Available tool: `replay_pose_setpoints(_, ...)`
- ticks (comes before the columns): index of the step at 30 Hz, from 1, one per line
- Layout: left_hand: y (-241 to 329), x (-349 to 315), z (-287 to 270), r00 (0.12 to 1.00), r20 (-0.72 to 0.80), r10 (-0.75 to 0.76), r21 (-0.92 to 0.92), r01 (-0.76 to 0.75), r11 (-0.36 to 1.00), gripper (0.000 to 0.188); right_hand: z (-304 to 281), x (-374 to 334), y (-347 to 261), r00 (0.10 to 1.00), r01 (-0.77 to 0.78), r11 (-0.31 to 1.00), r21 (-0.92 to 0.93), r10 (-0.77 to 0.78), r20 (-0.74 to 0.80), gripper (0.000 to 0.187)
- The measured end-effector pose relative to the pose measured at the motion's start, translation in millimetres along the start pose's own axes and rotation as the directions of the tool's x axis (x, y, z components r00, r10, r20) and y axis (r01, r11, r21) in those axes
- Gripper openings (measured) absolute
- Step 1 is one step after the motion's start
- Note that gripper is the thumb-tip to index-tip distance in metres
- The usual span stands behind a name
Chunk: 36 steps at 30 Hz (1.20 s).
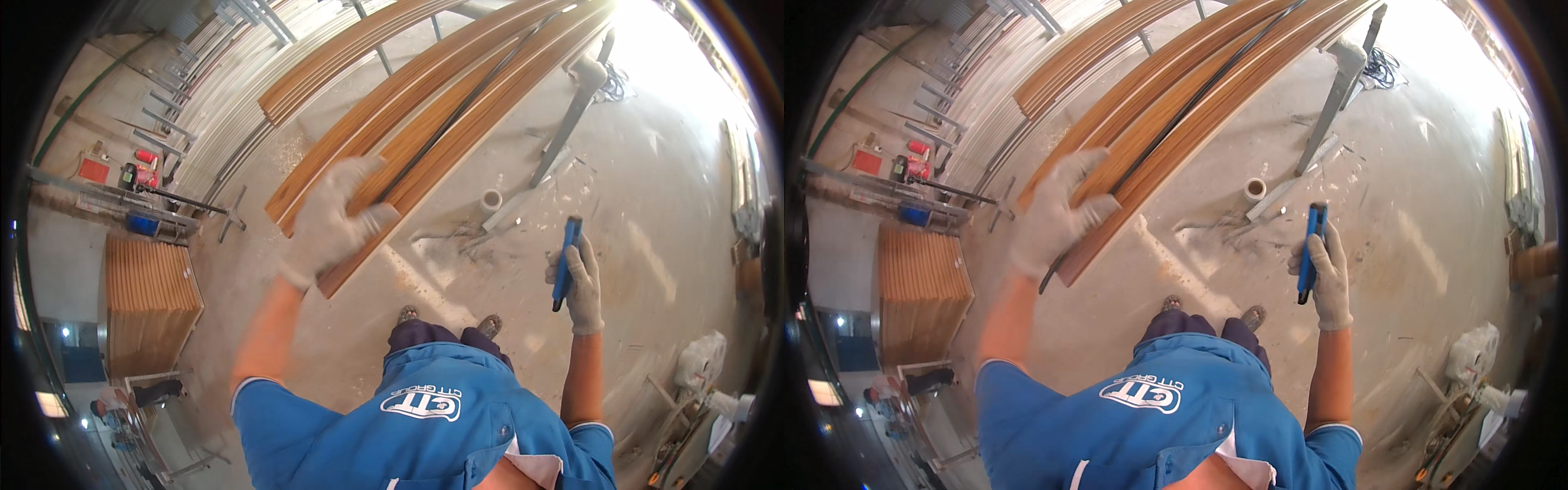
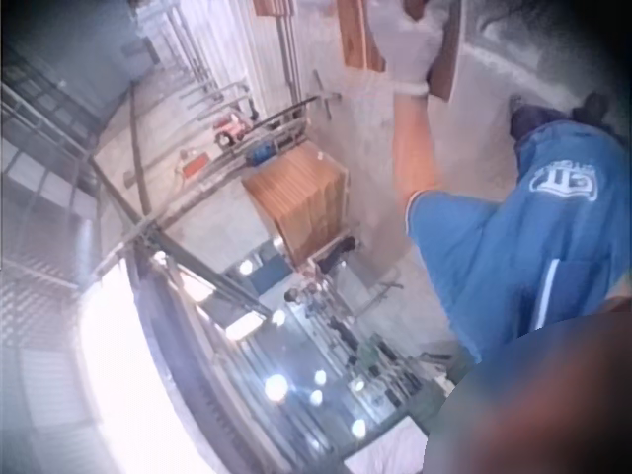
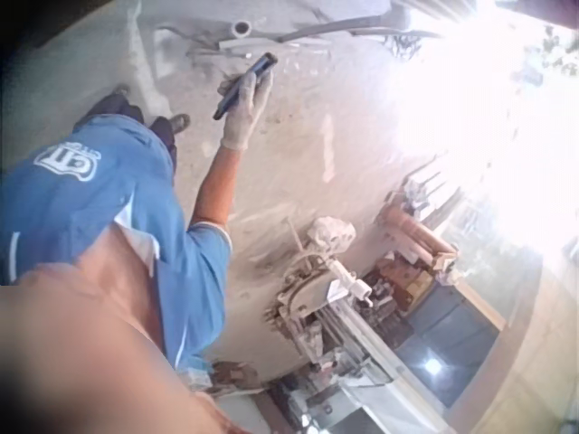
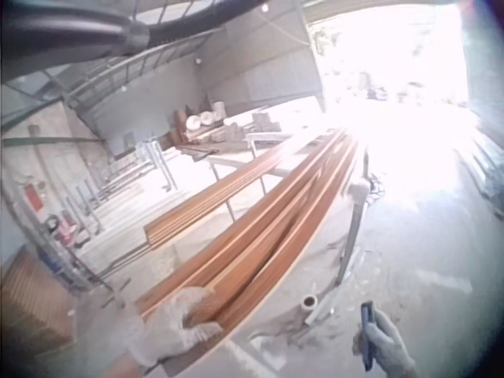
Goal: The person retrieves a bundle of wooden planks, then uses a strap and a tensioning tool to secure the bundle. The person repeatedly tightens the strap around the planks and adjusts the bundle to ensure it is held firmly.
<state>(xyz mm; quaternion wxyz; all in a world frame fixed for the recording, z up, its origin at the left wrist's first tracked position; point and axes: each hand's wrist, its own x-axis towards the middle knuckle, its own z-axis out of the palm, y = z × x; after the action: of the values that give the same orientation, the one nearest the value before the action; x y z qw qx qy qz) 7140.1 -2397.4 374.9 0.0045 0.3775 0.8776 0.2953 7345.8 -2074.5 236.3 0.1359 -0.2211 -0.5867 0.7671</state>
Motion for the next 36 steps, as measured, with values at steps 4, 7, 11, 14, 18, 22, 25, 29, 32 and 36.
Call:
replay_pose_setpoints(4,-59,5,-21,0.980,0.184,-0.080,-0.020,0.085,0.996,0.084,84,-35,-10,0.986,0.100,0.993,-0.056,-0.092,0.138,0.048)
replay_pose_setpoints(7,-88,19,-2,0.940,0.313,0.136,-0.020,-0.137,0.990,0.091,143,-54,-7,0.985,0.124,0.975,-0.184,-0.099,0.141,0.052)
replay_pose_setpoints(11,-117,52,25,0.893,0.389,0.227,-0.296,-0.112,0.949,0.102,214,-76,11,0.979,0.205,0.931,-0.301,-0.193,0.068,0.051)
replay_pose_setpoints(14,-126,64,39,0.885,0.406,0.227,-0.422,-0.039,0.906,0.107,252,-91,20,0.967,0.238,0.843,-0.482,-0.255,0.031,0.051)
replay_pose_setpoints(18,-119,71,45,0.895,0.401,0.197,-0.322,-0.063,0.945,0.107,288,-111,25,0.944,0.163,0.654,-0.738,-0.320,-0.075,0.051)
replay_pose_setpoints(22,-112,74,48,0.902,0.390,0.182,-0.243,-0.090,0.966,0.106,309,-118,23,0.924,0.165,0.465,-0.870,-0.381,-0.028,0.046)
replay_pose_setpoints(25,-115,75,51,0.909,0.387,0.152,-0.228,-0.065,0.971,0.107,326,-123,21,0.949,0.114,0.324,-0.939,-0.315,0.007,0.042)
replay_pose_setpoints(29,-120,73,58,0.929,0.304,0.212,-0.215,-0.150,0.965,0.099,354,-130,26,0.959,0.001,0.157,-0.988,-0.279,-0.043,0.041)
replay_pose_setpoints(32,-120,71,60,0.931,0.280,0.234,-0.242,-0.167,0.956,0.098,364,-127,32,0.947,-0.039,0.076,-0.996,-0.314,-0.061,0.038)
replay_pose_setpoints(36,-118,72,58,0.919,0.346,0.189,-0.300,-0.083,0.950,0.098,356,-102,33,0.910,-0.100,0.034,-0.994,-0.400,-0.106,0.037)
